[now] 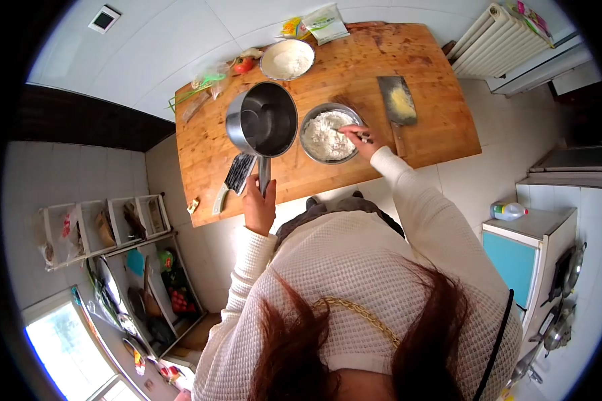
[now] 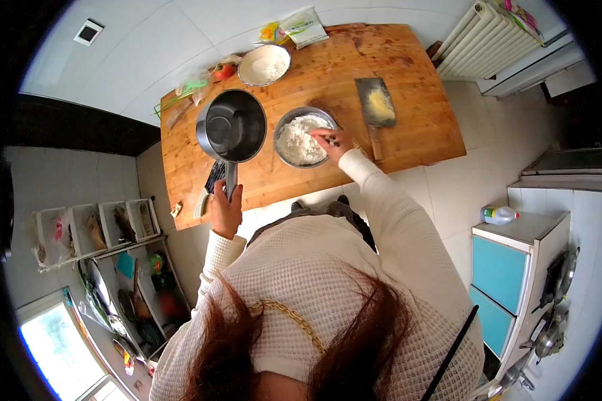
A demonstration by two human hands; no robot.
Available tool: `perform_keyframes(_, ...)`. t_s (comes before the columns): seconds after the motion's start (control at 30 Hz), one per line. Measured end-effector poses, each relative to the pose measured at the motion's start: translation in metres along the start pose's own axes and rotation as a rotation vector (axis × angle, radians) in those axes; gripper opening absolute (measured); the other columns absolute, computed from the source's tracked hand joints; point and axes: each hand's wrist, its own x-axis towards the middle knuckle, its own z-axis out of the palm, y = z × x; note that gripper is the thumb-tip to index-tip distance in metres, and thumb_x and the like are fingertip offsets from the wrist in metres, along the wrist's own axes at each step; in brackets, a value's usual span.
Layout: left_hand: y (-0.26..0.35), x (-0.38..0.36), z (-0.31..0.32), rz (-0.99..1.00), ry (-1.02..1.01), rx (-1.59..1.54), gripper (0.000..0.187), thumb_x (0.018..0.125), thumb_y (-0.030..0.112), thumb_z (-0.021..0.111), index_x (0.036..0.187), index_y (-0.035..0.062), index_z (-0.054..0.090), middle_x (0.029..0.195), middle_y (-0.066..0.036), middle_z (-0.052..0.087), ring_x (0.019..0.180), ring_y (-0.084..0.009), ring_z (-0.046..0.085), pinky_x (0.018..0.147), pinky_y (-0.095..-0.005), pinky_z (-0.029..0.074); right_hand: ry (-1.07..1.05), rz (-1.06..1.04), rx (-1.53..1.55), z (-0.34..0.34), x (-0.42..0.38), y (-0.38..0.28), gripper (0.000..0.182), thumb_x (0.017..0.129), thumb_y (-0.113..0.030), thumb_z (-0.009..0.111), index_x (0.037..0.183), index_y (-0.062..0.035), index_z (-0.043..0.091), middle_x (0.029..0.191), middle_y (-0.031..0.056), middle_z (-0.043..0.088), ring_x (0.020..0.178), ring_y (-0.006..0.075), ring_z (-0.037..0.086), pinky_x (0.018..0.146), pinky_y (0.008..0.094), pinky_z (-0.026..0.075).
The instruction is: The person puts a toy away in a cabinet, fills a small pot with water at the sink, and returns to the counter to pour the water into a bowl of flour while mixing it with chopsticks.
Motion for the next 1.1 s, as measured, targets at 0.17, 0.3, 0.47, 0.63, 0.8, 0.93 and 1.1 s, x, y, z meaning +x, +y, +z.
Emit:
perform_keyframes(0.17,0.009,-0.007,-0.001,0.106,0.037,0.061,0.025,0.083,0.021,0.056,0.095,0.0012,0.045,0.062,-0.016,0.054,0.052,-0.0269,0.054,0.049,-0.0353,0.041,0.083,-0.219,-0.132,-0.001,-0.004,0.004,0.015,0.085,-0.012,0.052,0.096,-0.0095,0.063,0.095,0.0059,0.064,0.088,0.0167,0.06,0.075,0.026,0.048)
perform_keyframes(0.3,0.014,-0.007,-0.001,-0.059,-0.035,0.032,0.026,0.083,0.021,0.056,0.095,0.0011,0.045,0.061,-0.016,0.054,0.051,-0.0274,0.054,0.048,-0.0355,0.041,-0.016,-0.213,-0.162,0.012,-0.031,-0.009,0.015,0.081,-0.006,0.056,0.094,-0.01,0.063,0.095,0.0071,0.063,0.088,0.0176,0.061,0.075,0.0285,0.049)
perform_keyframes(0.47,0.001,-0.005,0.009,-0.002,-0.02,0.022,0.026,0.082,0.021,0.056,0.095,0.0013,0.045,0.059,-0.016,0.054,0.05,-0.0279,0.055,0.048,-0.0356,0.041,0.023,-0.245,-0.053,0.044,-0.046,-0.027,0.016,0.079,-0.002,0.055,0.092,-0.0072,0.063,0.089,0.0092,0.064,0.083,0.0186,0.061,0.072,0.0265,0.047)
perform_keyframes(0.63,0.007,-0.009,0.007,-0.005,-0.043,0.023,0.026,0.082,0.021,0.056,0.095,0.0011,0.045,0.06,-0.017,0.055,0.052,-0.0293,0.056,0.048,-0.0355,0.042,0.243,-0.173,-0.043,0.016,-0.038,-0.009,0.015,0.079,-0.002,0.054,0.091,-0.0074,0.062,0.087,0.01,0.064,0.079,0.0198,0.062,0.068,0.0271,0.047)
perform_keyframes(0.8,0.01,-0.014,0.009,0.025,-0.048,0.043,0.026,0.082,0.02,0.056,0.095,0.001,0.045,0.061,-0.017,0.055,0.052,-0.0283,0.056,0.048,-0.0349,0.042,0.33,0.049,-0.103,0.012,-0.058,-0.031,0.011,0.081,-0.004,0.053,0.087,-0.0066,0.061,0.078,0.0074,0.063,0.068,0.0121,0.059,0.06,0.0243,0.045)
perform_keyframes(0.93,0.009,-0.017,0.009,-0.035,-0.081,0.033,0.026,0.083,0.02,0.056,0.096,0.0007,0.045,0.062,-0.017,0.056,0.053,-0.0279,0.057,0.048,-0.0347,0.042,0.423,0.051,0.291,0.053,-0.036,0.001,0.011,0.083,-0.006,0.053,0.088,-0.0049,0.062,0.072,0.0005,0.059,0.064,0.0054,0.051,0.058,0.0202,0.042)
perform_keyframes(1.1,0.005,-0.021,0.008,0.015,-0.079,0.062,0.026,0.082,0.019,0.056,0.097,0.0005,0.045,0.065,-0.018,0.057,0.055,-0.0299,0.058,0.049,-0.0352,0.044,0.304,0.071,0.454,0.067,-0.034,-0.019,0.013,0.083,-0.008,0.053,0.091,-0.0042,0.062,0.077,-0.0002,0.061,0.069,0.0056,0.052,0.063,0.0201,0.043)
